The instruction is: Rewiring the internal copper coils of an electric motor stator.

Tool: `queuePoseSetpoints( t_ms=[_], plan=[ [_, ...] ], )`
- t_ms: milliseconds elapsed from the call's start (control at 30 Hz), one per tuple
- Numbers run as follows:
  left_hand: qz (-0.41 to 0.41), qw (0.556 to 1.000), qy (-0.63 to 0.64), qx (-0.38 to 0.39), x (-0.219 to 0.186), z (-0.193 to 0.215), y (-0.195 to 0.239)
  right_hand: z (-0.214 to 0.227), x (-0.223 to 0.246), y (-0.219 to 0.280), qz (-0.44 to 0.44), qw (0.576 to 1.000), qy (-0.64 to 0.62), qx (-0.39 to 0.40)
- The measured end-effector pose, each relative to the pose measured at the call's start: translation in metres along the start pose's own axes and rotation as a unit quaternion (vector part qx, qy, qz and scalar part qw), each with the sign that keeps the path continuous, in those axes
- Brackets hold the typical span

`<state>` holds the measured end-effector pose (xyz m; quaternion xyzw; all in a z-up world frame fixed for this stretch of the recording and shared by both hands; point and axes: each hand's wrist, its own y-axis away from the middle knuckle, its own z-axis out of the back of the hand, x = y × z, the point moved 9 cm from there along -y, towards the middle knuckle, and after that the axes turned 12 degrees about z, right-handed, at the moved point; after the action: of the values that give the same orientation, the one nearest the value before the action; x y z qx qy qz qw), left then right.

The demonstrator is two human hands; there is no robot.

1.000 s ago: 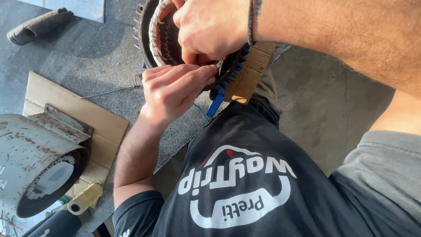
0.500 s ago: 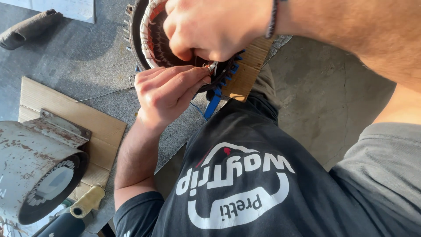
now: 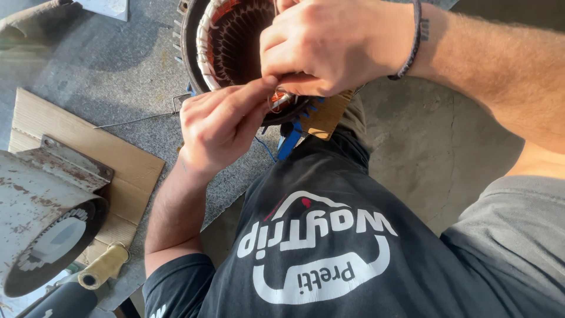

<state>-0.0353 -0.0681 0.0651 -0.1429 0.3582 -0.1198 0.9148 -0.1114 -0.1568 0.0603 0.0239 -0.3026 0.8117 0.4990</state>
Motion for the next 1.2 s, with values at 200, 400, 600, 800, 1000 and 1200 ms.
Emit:
queuePoseSetpoints(
  t_ms=[200, 400, 600, 800, 1000, 1200],
  plan=[
    [0.065, 0.993, -0.098, -0.02, 0.009, 0.009, 0.007, -0.002, 0.011, 0.017, -0.027, 0.996, 0.07, -0.052],
    [0.076, 0.992, -0.097, 0.013, 0.014, 0.003, 0.001, 0.011, 0.025, 0.01, -0.024, 0.991, 0.107, -0.078],
    [-0.006, 0.992, -0.036, 0.123, 0.033, -0.003, -0.031, -0.002, 0.013, 0.033, -0.034, 0.992, 0.076, -0.095],
    [0.026, 0.935, -0.041, 0.35, 0.053, -0.058, -0.063, -0.002, 0.013, 0.028, -0.041, 0.992, 0.063, -0.102],
    [0.019, 0.913, -0.066, 0.403, 0.048, -0.064, -0.07, -0.006, 0.01, 0.038, -0.037, 0.991, 0.064, -0.11],
    [-0.053, 0.932, -0.099, 0.345, 0.034, -0.036, -0.061, -0.009, 0.011, 0.04, -0.036, 0.99, 0.074, -0.114]
  ],
)
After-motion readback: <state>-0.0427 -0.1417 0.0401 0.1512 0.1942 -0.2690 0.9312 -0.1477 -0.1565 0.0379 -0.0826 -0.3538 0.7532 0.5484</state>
